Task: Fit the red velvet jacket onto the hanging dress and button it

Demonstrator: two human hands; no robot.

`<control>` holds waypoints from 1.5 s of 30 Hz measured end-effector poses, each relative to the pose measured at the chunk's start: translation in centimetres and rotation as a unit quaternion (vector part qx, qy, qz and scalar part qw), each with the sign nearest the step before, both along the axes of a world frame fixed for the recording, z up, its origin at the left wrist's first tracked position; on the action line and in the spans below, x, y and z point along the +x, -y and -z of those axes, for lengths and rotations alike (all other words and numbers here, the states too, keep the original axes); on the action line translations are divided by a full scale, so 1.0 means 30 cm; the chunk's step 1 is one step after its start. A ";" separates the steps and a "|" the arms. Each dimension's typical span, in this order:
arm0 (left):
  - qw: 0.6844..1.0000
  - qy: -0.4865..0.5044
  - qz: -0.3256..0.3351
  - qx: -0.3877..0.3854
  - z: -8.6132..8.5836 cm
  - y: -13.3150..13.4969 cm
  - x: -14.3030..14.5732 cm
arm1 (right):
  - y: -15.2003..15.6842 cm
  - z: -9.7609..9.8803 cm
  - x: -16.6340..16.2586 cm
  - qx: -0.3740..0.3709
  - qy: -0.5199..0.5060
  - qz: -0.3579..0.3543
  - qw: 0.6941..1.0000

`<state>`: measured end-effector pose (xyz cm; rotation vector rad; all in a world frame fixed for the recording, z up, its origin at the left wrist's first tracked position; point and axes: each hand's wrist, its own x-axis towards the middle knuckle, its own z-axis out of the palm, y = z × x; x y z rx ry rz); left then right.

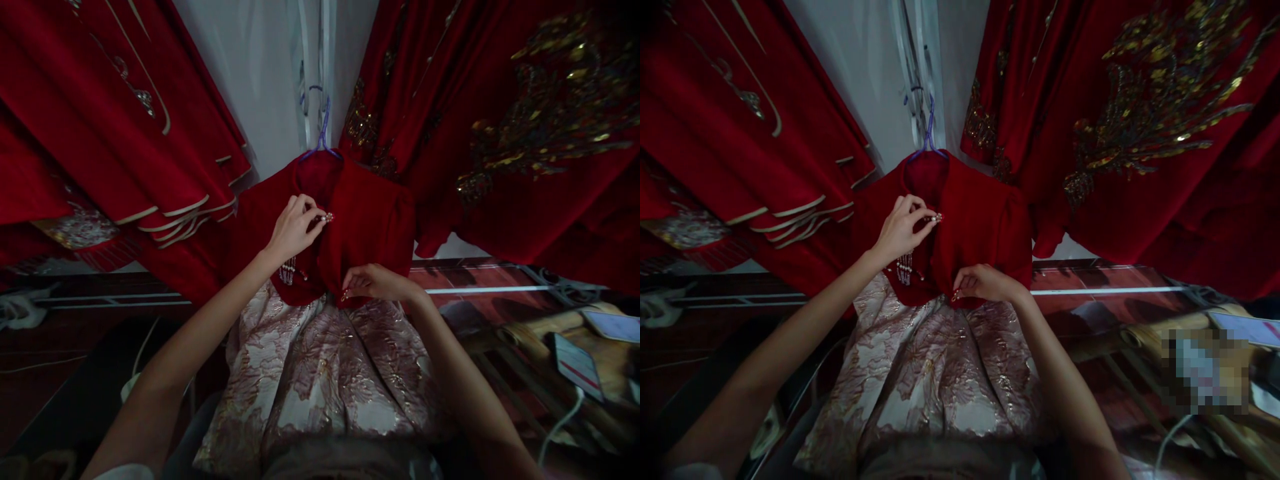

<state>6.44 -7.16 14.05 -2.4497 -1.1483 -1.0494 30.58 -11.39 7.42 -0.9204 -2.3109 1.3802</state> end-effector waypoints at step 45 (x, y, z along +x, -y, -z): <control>0.919 0.155 -0.361 -0.038 -0.182 -0.080 -0.415 | -0.186 -0.293 -0.024 0.470 0.141 0.508 0.708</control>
